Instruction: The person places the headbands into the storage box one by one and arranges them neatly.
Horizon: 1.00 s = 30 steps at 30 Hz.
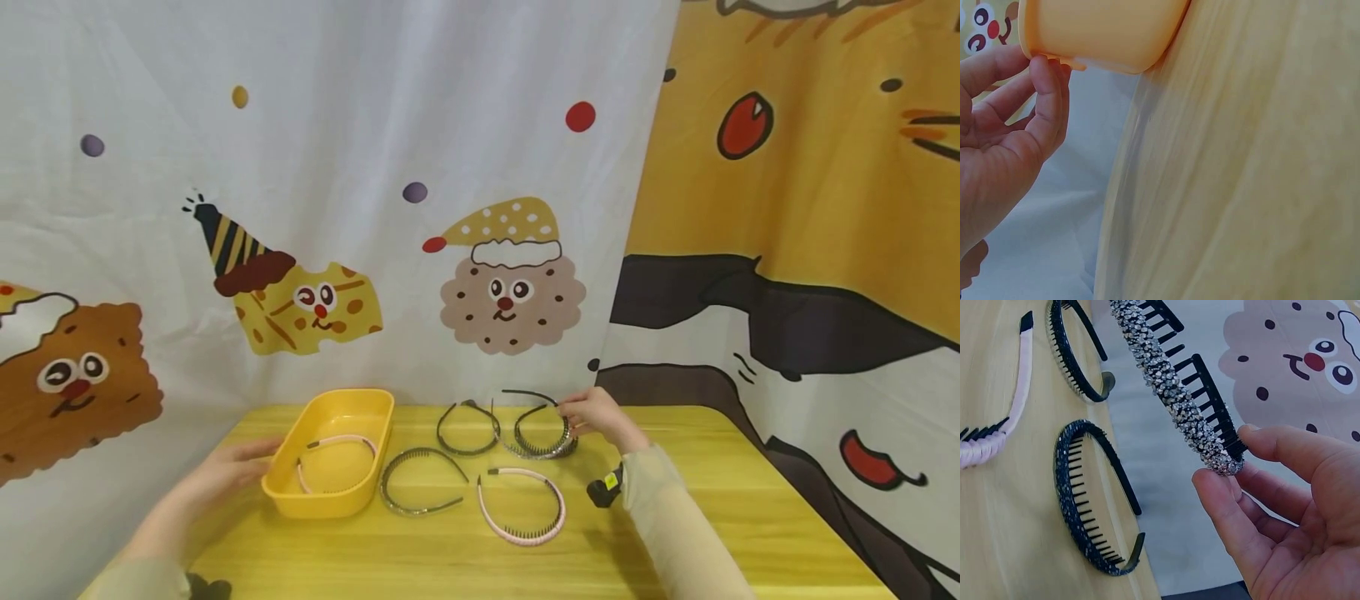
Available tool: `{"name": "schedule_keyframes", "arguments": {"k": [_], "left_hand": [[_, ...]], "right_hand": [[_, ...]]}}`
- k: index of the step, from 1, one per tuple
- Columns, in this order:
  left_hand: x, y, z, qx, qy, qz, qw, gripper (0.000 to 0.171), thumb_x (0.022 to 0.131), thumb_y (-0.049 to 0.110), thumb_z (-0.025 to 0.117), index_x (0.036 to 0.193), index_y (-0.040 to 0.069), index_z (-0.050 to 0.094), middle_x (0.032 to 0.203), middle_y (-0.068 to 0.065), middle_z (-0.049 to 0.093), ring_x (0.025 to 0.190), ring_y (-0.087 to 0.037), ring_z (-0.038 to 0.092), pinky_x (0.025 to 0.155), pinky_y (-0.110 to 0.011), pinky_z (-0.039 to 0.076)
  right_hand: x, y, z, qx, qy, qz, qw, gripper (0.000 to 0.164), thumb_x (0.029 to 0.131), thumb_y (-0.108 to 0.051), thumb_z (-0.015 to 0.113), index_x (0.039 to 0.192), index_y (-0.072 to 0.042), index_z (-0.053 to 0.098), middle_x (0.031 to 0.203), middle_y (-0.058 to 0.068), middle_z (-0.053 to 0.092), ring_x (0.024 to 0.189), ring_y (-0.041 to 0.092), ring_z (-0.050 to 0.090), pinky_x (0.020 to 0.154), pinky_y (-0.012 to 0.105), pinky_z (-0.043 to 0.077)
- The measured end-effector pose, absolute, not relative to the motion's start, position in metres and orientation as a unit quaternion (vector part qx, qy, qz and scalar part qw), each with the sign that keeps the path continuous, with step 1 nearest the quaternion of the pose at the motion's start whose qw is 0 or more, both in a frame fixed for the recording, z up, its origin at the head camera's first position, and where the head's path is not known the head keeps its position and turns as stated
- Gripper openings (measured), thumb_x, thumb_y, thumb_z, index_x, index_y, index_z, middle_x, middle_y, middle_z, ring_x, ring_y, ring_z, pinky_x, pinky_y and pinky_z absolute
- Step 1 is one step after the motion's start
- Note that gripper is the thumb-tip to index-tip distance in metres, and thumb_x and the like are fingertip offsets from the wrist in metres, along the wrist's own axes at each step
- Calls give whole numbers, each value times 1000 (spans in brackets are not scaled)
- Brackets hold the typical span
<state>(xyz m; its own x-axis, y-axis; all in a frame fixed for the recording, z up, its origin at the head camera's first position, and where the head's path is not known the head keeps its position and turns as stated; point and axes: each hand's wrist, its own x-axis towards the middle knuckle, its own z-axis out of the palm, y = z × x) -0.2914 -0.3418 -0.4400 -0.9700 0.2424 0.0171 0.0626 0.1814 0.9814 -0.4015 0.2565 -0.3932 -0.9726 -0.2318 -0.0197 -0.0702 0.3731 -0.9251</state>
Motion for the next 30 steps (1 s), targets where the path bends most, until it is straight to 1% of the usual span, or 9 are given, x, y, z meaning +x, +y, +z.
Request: {"name": "schedule_keyframes", "arguments": {"k": [3, 5, 8, 13, 15, 18, 22, 25, 30], "left_hand": [[-291, -341, -438, 94, 766, 632, 71, 61, 96, 4, 55, 144, -18, 24, 143, -36, 33, 108, -11, 58, 87, -27, 51], [-291, -341, -437, 90, 766, 632, 71, 61, 96, 4, 55, 145, -17, 24, 144, -35, 33, 110, -12, 57, 88, -27, 50], [-291, -340, -437, 91, 767, 631, 71, 60, 97, 4, 55, 145, -16, 25, 145, -35, 32, 112, -14, 57, 89, -26, 50], [-289, -341, -436, 103, 770, 626, 70, 59, 97, 2, 53, 144, -18, 24, 144, -37, 32, 112, -17, 57, 89, -30, 50], [-288, -341, -436, 103, 770, 626, 69, 59, 97, 2, 53, 144, -18, 24, 143, -37, 33, 112, -17, 58, 90, -31, 50], [-287, -341, -437, 100, 770, 626, 68, 59, 96, 2, 54, 144, -18, 24, 143, -37, 33, 110, -15, 58, 89, -30, 50], [-287, -341, -437, 101, 768, 629, 69, 61, 96, 4, 55, 144, -18, 24, 144, -37, 32, 108, -9, 58, 88, -27, 50], [-287, -341, -437, 106, 767, 629, 69, 61, 96, 4, 55, 144, -18, 24, 144, -37, 32, 108, -10, 58, 88, -27, 50], [-287, -340, -436, 107, 768, 627, 68, 60, 96, 2, 53, 144, -18, 24, 143, -37, 33, 112, -16, 57, 87, -27, 50]], "right_hand": [[-403, 252, -391, -94, 826, -551, 76, 42, 90, -12, 67, 121, 16, 59, 90, 14, 64, 66, 13, 58, 79, 49, 55], [-403, 248, -389, -97, 825, -551, 76, 42, 90, -12, 67, 121, 15, 59, 89, 14, 64, 67, 15, 59, 78, 49, 55], [-403, 243, -386, -102, 824, -552, 78, 41, 91, -13, 66, 121, 15, 59, 91, 15, 64, 70, 17, 59, 77, 47, 56], [-405, 233, -383, -111, 826, -547, 84, 41, 92, -13, 66, 122, 14, 59, 95, 17, 65, 72, 17, 58, 76, 43, 57], [-406, 229, -383, -117, 826, -544, 85, 41, 92, -14, 65, 123, 14, 59, 98, 19, 64, 73, 17, 58, 75, 40, 57], [-409, 223, -383, -122, 827, -541, 89, 40, 93, -14, 64, 122, 13, 59, 98, 21, 63, 75, 19, 58, 74, 38, 58], [-411, 215, -383, -132, 829, -534, 98, 40, 95, -13, 62, 124, 14, 57, 85, 13, 62, 73, 20, 59, 73, 38, 58], [-412, 210, -383, -132, 828, -536, 103, 39, 95, -13, 61, 125, 13, 57, 82, 8, 62, 70, 18, 59, 73, 38, 58], [-414, 203, -381, -139, 825, -536, 112, 41, 96, -15, 61, 126, 12, 57, 93, 11, 64, 72, 16, 59, 75, 38, 57]]}}
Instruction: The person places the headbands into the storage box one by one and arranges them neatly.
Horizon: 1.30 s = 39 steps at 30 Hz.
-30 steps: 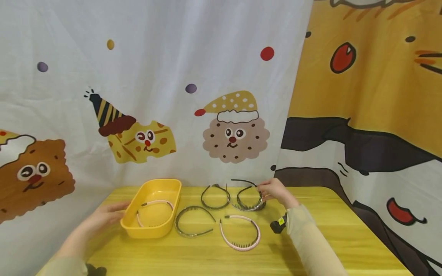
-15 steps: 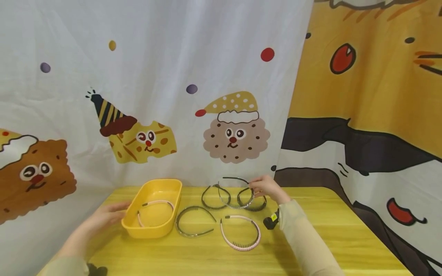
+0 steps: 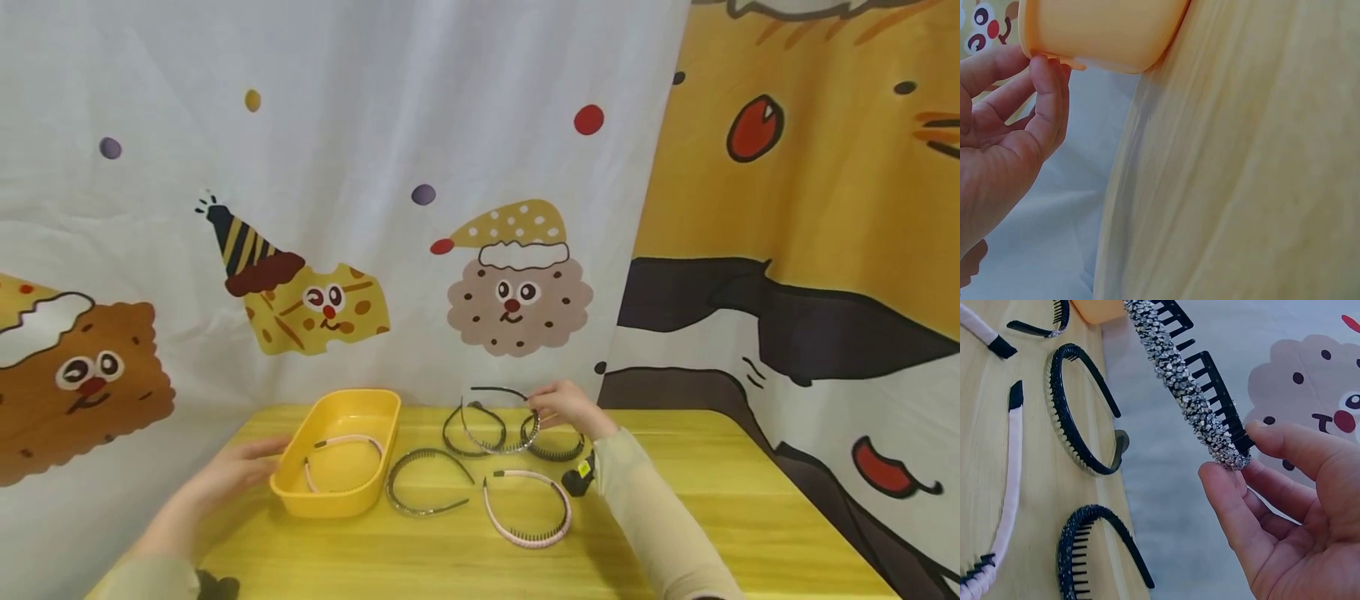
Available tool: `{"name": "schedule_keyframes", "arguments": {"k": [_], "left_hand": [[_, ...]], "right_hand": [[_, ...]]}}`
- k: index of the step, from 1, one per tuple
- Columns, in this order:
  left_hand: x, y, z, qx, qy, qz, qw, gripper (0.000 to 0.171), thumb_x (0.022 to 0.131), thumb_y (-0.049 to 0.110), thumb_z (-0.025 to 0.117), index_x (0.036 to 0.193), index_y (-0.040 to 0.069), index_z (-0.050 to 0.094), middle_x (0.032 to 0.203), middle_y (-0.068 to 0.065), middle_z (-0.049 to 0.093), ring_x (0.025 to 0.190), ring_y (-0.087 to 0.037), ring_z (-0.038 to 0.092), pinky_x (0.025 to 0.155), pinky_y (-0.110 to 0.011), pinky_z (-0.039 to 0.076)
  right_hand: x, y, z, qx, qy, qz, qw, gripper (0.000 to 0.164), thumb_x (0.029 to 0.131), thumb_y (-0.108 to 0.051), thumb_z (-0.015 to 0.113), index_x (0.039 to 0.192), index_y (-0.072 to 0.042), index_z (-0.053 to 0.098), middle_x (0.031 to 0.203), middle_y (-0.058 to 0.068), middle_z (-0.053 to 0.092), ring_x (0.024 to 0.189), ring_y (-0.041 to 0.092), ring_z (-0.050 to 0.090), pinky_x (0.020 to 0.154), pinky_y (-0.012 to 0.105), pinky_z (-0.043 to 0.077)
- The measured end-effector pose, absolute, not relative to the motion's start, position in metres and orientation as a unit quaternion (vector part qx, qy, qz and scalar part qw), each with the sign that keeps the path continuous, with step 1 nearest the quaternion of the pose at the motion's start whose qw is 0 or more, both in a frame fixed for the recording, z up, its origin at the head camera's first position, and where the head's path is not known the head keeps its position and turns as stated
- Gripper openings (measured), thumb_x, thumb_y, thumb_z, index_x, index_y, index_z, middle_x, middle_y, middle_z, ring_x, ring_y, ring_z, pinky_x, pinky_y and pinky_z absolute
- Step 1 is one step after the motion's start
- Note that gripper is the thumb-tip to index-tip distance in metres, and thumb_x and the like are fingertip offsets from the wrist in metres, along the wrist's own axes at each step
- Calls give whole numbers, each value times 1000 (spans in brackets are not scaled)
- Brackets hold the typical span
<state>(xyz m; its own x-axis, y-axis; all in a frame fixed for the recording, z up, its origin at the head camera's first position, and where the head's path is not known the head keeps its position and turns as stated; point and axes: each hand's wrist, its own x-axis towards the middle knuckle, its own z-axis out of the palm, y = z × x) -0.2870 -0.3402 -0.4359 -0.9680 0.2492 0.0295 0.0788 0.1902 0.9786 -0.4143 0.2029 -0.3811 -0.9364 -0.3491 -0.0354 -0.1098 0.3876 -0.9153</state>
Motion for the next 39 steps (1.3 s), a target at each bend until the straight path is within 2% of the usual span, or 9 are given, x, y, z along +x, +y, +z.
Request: {"name": "schedule_keyframes", "arguments": {"k": [6, 10, 14, 18, 21, 25, 27, 33, 39], "left_hand": [[-288, -341, -438, 103, 770, 626, 67, 59, 97, 2, 53, 145, -17, 25, 145, -37, 31, 117, -24, 55, 90, -29, 50], [-287, -342, -438, 107, 772, 623, 63, 58, 97, 2, 53, 145, -17, 25, 145, -37, 30, 118, -25, 55, 90, -29, 50], [-285, -341, -436, 107, 770, 625, 67, 59, 97, 1, 52, 144, -18, 24, 143, -38, 31, 113, -19, 57, 88, -28, 50], [-283, -340, -435, 112, 765, 630, 68, 59, 96, 0, 52, 143, -21, 22, 141, -38, 33, 108, -14, 59, 87, -28, 51], [-283, -339, -435, 111, 765, 631, 65, 58, 96, 0, 52, 142, -21, 23, 140, -37, 36, 107, -13, 59, 86, -28, 51], [-285, -337, -435, 111, 767, 629, 66, 58, 96, 0, 52, 142, -21, 24, 141, -37, 36, 108, -15, 59, 88, -30, 51], [-285, -338, -436, 110, 768, 627, 68, 59, 96, 1, 53, 143, -20, 24, 141, -37, 35, 111, -16, 58, 89, -29, 50], [-285, -339, -438, 104, 775, 620, 62, 57, 96, 1, 52, 144, -18, 26, 143, -37, 33, 116, -23, 55, 91, -30, 49], [-288, -339, -438, 100, 771, 626, 59, 57, 96, 0, 53, 143, -18, 26, 141, -37, 36, 113, -19, 57, 90, -29, 50]], "right_hand": [[-417, 194, -379, -143, 817, -545, 119, 40, 95, -14, 61, 124, 13, 57, 105, 19, 63, 77, 20, 59, 79, 42, 56], [-422, 185, -377, -139, 816, -547, 123, 38, 94, -13, 63, 122, 12, 59, 92, 15, 64, 74, 20, 59, 83, 48, 54], [-428, 177, -375, -139, 812, -552, 131, 38, 93, -12, 63, 122, 12, 59, 82, 11, 64, 68, 18, 60, 81, 47, 55], [-431, 171, -375, -151, 806, -556, 134, 41, 93, -10, 63, 124, 16, 56, 86, 12, 65, 69, 17, 60, 78, 45, 56], [-431, 167, -374, -164, 804, -556, 133, 42, 93, -11, 63, 125, 16, 56, 88, 13, 65, 69, 17, 60, 82, 51, 54], [-431, 162, -372, -169, 806, -551, 134, 41, 94, -11, 62, 125, 15, 56, 80, 10, 64, 67, 15, 59, 88, 57, 49], [-431, 160, -372, -168, 809, -546, 135, 40, 94, -11, 62, 124, 15, 56, 79, 8, 63, 66, 14, 59, 86, 55, 51], [-435, 151, -370, -169, 807, -550, 136, 38, 94, -12, 62, 123, 12, 59, 92, 10, 67, 67, 14, 59, 77, 41, 57], [-438, 146, -366, -167, 798, -561, 145, 36, 94, -11, 63, 122, 11, 60, 95, 13, 67, 67, 15, 58, 77, 40, 57]]}}
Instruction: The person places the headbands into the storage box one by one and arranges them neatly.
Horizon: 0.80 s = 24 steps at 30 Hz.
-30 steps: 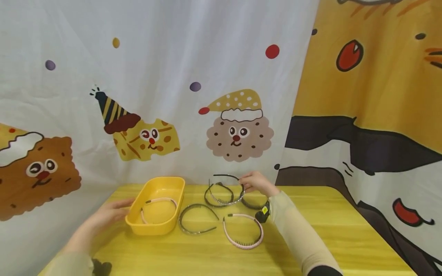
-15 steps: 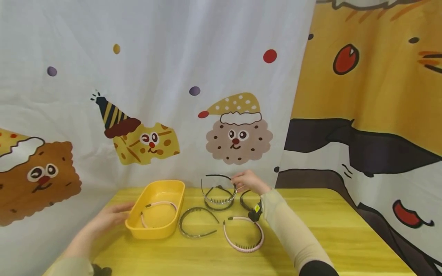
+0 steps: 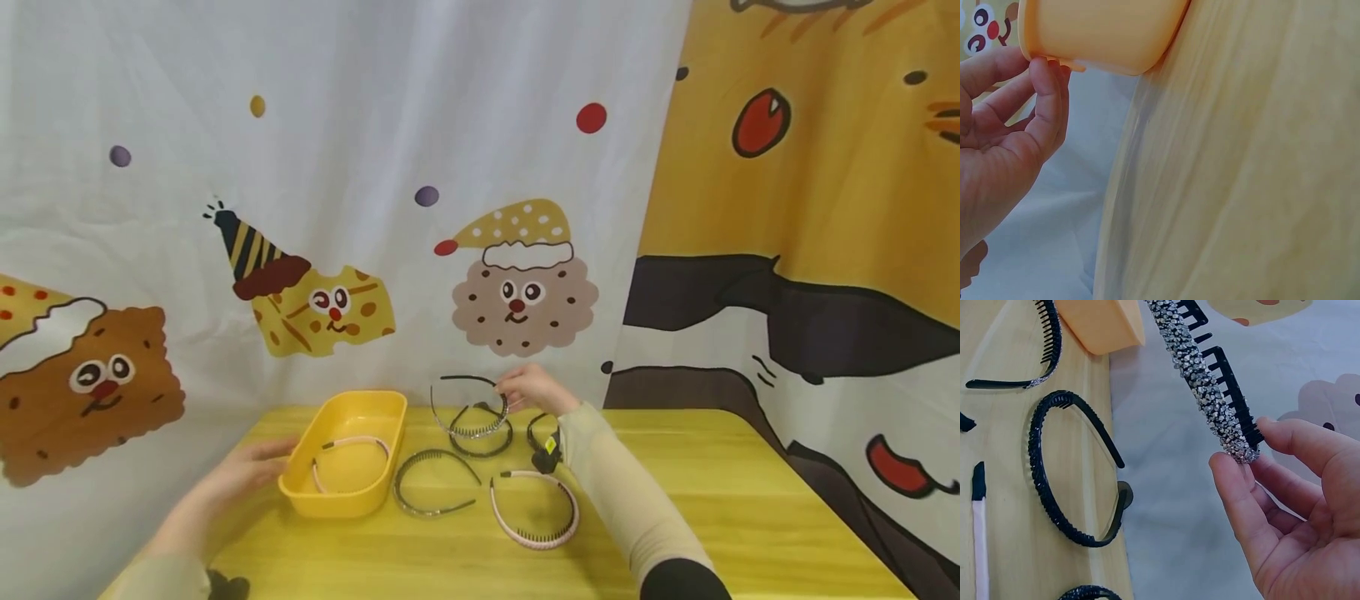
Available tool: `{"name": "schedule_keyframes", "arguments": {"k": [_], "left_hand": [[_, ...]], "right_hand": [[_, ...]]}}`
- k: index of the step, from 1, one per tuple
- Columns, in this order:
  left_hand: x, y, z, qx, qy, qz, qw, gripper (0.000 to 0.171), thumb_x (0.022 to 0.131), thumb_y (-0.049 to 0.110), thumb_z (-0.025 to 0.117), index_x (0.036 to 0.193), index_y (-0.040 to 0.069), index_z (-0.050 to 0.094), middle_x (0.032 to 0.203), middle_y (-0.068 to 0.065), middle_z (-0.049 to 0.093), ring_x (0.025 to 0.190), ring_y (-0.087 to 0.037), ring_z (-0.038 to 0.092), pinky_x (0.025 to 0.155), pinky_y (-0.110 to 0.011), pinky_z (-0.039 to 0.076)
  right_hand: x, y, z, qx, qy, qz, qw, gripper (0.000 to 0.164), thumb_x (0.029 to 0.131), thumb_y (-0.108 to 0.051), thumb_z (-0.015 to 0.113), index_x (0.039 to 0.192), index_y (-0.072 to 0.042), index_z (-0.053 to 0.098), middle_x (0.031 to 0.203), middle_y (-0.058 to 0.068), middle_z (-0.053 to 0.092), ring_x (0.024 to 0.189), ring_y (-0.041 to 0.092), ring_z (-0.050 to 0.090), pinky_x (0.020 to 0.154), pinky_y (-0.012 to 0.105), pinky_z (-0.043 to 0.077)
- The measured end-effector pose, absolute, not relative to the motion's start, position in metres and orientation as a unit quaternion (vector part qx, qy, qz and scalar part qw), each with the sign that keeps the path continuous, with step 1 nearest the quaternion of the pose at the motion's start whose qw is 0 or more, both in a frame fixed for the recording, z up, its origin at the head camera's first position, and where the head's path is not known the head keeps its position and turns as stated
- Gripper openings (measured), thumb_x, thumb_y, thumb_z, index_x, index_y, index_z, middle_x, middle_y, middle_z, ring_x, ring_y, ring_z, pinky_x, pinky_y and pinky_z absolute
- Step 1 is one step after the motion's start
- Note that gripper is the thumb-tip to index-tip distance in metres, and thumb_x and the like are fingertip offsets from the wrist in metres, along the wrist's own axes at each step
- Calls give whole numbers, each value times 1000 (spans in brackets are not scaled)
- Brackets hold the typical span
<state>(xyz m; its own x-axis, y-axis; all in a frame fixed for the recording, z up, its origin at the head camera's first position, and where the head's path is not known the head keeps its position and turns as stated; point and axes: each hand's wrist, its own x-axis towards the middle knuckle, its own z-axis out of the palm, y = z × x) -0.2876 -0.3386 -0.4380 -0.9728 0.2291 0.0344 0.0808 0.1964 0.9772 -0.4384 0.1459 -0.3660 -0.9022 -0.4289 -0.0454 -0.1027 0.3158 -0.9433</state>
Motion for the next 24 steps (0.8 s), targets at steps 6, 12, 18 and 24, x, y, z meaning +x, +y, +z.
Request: {"name": "schedule_keyframes", "arguments": {"k": [6, 12, 18, 24], "left_hand": [[-290, -339, -441, 99, 763, 636, 62, 58, 96, 0, 53, 143, -19, 25, 140, -34, 39, 109, -16, 58, 89, -29, 50], [-291, -341, -442, 97, 763, 636, 64, 58, 96, 0, 53, 143, -19, 24, 140, -33, 40, 109, -14, 58, 88, -29, 50], [-291, -341, -442, 101, 764, 634, 64, 58, 96, 0, 52, 143, -19, 24, 141, -35, 37, 110, -17, 58, 89, -30, 51], [-292, -342, -444, 108, 763, 635, 62, 57, 96, 0, 52, 143, -19, 25, 140, -35, 38, 109, -17, 58, 88, -30, 51]], "right_hand": [[-442, 141, -367, -160, 797, -563, 147, 38, 93, -13, 65, 123, 9, 61, 95, 14, 66, 69, 17, 60, 76, 39, 57], [-443, 131, -367, -165, 795, -564, 150, 38, 92, -13, 66, 123, 10, 61, 88, 14, 66, 69, 18, 61, 74, 40, 57], [-441, 124, -368, -172, 798, -558, 151, 36, 93, -12, 65, 121, 9, 62, 85, 13, 64, 66, 16, 60, 79, 45, 56], [-444, 113, -371, -175, 794, -560, 159, 36, 93, -14, 65, 122, 8, 62, 88, 13, 64, 69, 17, 59, 82, 45, 55]]}}
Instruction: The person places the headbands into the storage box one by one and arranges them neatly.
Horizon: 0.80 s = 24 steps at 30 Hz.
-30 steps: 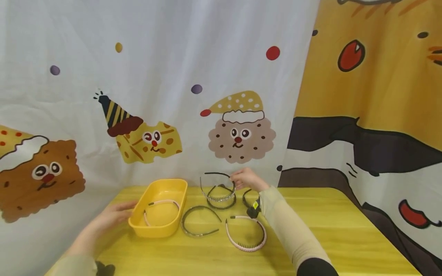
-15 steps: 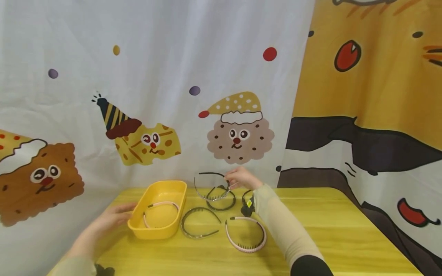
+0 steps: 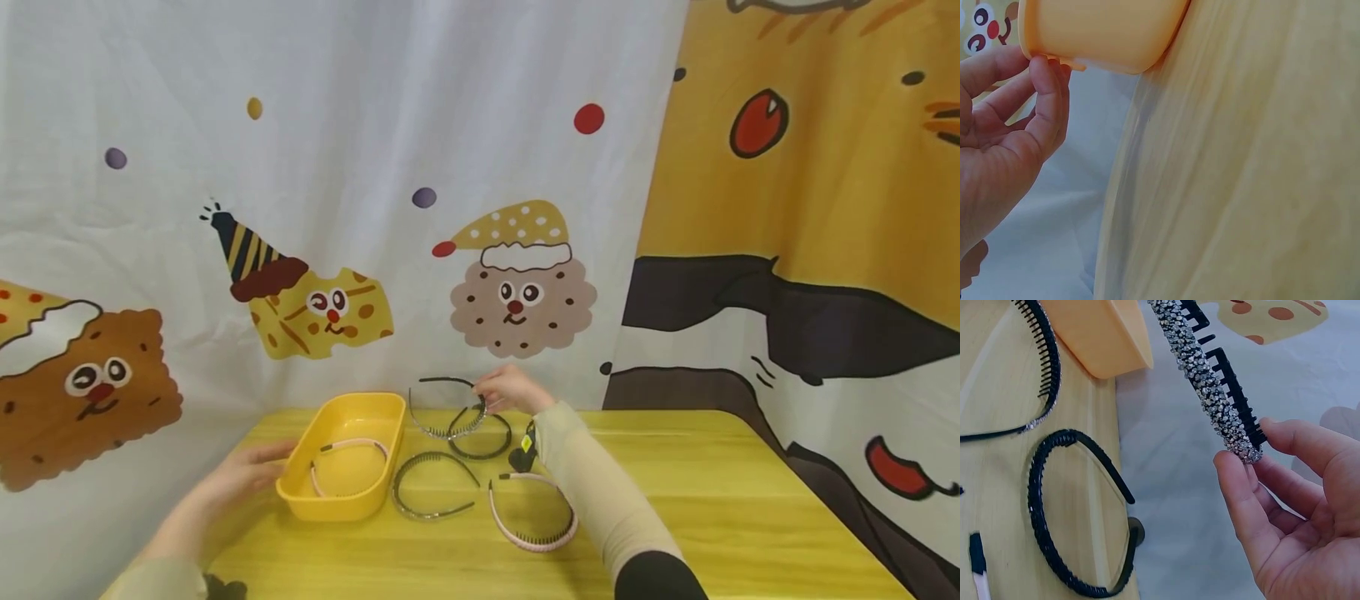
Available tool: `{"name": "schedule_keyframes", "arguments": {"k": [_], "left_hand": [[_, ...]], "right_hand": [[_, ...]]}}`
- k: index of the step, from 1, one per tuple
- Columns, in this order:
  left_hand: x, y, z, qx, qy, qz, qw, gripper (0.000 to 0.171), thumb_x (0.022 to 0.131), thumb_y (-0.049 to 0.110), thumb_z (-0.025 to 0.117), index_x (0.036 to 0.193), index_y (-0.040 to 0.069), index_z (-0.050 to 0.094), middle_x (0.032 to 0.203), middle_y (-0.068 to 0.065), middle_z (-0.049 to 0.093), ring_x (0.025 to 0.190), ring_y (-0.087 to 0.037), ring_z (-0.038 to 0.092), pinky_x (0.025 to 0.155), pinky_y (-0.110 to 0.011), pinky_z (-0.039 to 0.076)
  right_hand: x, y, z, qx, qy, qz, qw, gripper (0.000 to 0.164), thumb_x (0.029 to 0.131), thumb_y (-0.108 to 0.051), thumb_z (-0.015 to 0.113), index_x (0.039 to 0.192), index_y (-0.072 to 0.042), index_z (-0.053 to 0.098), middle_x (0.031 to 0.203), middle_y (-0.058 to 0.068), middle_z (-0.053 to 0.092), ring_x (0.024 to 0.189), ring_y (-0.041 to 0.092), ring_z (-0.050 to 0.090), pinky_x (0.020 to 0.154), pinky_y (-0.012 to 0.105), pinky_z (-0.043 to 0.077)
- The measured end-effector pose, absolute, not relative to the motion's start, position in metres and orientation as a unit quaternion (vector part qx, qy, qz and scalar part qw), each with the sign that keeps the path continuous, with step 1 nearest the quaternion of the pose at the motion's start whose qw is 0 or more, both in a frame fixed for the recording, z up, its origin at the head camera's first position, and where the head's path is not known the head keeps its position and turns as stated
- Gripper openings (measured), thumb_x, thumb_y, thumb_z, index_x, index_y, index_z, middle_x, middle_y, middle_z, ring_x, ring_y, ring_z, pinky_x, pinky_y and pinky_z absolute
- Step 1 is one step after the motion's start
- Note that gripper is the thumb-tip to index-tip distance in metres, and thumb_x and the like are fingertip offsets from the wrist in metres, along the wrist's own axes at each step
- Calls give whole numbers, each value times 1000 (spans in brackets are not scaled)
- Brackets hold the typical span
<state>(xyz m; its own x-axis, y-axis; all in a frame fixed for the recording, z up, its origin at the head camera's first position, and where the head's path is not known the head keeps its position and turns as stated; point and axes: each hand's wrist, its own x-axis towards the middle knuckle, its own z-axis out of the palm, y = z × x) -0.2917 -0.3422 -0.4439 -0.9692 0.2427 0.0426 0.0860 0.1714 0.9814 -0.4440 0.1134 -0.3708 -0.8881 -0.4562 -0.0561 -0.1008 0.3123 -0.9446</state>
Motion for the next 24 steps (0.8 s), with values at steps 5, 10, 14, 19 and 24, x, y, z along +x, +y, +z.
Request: {"name": "schedule_keyframes", "arguments": {"k": [5, 10, 14, 19, 24], "left_hand": [[-291, -342, -443, 104, 764, 634, 59, 58, 96, 0, 54, 143, -19, 26, 139, -34, 40, 108, -19, 59, 87, -31, 51], [-288, -340, -439, 103, 765, 633, 63, 59, 96, 2, 54, 144, -18, 25, 140, -35, 38, 109, -19, 58, 87, -31, 51], [-288, -338, -437, 100, 766, 632, 64, 59, 96, 1, 54, 144, -18, 25, 141, -36, 36, 110, -20, 58, 88, -31, 51], [-288, -338, -438, 92, 766, 634, 62, 59, 96, 2, 55, 143, -18, 26, 141, -36, 37, 110, -20, 58, 88, -30, 51], [-288, -340, -440, 96, 766, 633, 63, 59, 95, 3, 56, 143, -18, 28, 138, -30, 44, 107, -16, 59, 85, -29, 51]], "right_hand": [[-445, 102, -370, -187, 788, -561, 171, 37, 94, -13, 64, 123, 9, 61, 83, 11, 63, 69, 18, 59, 86, 50, 52], [-445, 92, -368, -197, 778, -569, 179, 38, 94, -9, 63, 124, 13, 58, 75, 7, 59, 67, 19, 56, 79, 45, 56], [-445, 85, -366, -201, 776, -569, 181, 38, 94, -7, 62, 125, 14, 57, 76, 7, 59, 68, 19, 54, 77, 43, 57], [-443, 76, -363, -200, 781, -564, 177, 36, 94, -8, 62, 123, 12, 59, 81, 9, 61, 69, 19, 57, 76, 41, 57], [-440, 63, -361, -208, 777, -565, 184, 36, 95, -10, 61, 124, 12, 59, 82, 9, 61, 68, 17, 57, 77, 41, 57]]}}
